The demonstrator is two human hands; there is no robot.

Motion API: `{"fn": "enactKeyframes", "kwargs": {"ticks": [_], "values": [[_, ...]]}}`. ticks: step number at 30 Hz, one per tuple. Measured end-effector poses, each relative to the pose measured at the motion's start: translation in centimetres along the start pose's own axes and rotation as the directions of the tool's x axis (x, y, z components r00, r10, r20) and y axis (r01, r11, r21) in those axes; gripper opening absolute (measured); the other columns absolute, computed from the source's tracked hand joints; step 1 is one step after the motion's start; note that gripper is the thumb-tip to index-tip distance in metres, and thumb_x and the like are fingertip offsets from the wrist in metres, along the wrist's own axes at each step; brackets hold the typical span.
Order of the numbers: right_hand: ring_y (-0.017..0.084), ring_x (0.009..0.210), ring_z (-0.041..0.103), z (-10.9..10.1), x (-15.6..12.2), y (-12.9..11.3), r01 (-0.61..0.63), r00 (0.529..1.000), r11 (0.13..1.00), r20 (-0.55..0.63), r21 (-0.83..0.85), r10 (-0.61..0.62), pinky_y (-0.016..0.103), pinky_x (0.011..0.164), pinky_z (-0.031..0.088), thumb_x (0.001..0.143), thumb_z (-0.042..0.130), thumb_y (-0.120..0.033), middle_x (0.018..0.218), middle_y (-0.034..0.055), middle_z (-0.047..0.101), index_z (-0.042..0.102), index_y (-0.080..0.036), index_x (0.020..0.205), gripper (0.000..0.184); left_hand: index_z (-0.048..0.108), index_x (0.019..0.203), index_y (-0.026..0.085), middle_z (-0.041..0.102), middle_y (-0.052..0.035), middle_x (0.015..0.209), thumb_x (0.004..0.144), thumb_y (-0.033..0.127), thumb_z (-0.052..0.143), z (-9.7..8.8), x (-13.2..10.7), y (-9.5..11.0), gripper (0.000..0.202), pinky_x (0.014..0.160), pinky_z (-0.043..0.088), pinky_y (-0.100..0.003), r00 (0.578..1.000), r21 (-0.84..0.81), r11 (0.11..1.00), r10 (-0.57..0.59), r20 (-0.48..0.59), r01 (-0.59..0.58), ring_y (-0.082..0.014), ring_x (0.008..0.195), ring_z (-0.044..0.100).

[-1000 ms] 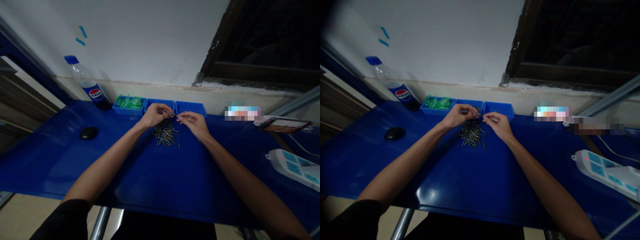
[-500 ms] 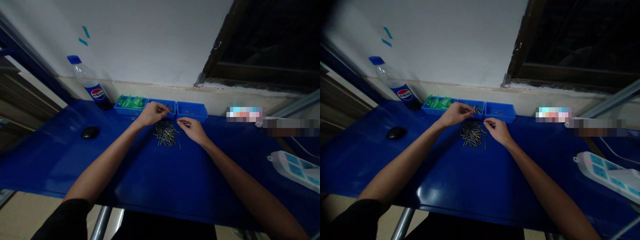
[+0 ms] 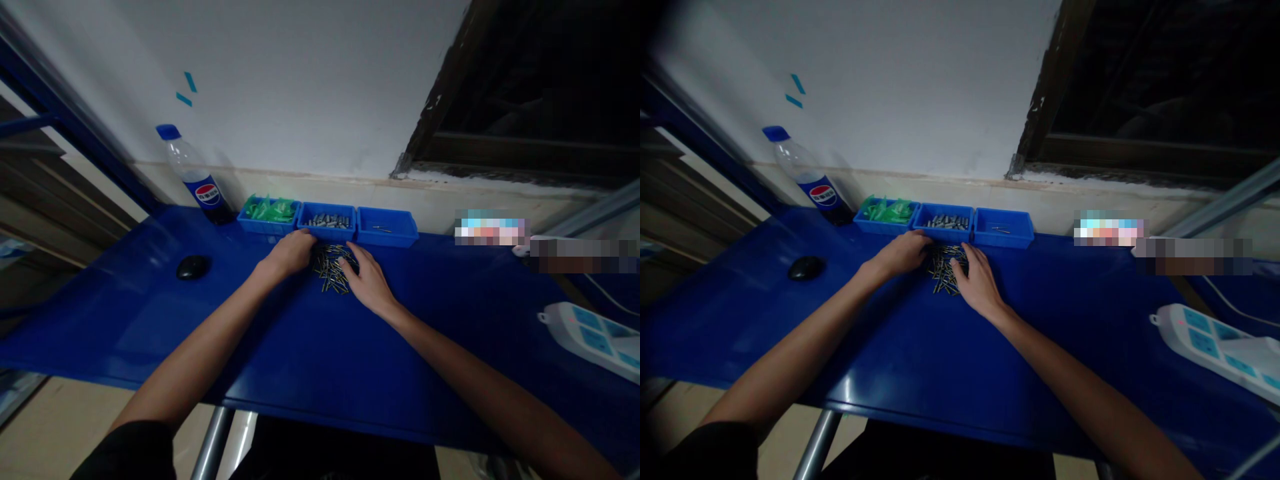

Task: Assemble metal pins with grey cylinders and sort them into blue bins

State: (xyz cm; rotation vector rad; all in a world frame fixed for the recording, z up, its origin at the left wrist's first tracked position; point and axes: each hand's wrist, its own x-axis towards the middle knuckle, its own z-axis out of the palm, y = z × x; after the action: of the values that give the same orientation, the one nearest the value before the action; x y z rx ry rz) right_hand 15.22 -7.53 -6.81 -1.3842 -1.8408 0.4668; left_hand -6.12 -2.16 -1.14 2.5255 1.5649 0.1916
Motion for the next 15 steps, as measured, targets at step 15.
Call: {"fn": "enactKeyframes", "kwargs": {"ticks": [15], "values": [[0.036,0.138,0.055,-0.3,0.2,0.2,0.231,0.971,0.894,0.144,-0.385,-0.189,0.054,0.115,0.044,0.106,0.042,-0.033,0.147,0.0224,0.062,0.060,-0.008,0.143,0.048,0.077,0.107,0.014,0.071,-0.0134,0.109,0.088,0.002,0.054,4.8,0.4,4.8,0.032,0.096,0.055,-0.034,0.970,-0.192,0.978,0.039,-0.239,-0.087,-0.0251,0.103,0.068]]}}
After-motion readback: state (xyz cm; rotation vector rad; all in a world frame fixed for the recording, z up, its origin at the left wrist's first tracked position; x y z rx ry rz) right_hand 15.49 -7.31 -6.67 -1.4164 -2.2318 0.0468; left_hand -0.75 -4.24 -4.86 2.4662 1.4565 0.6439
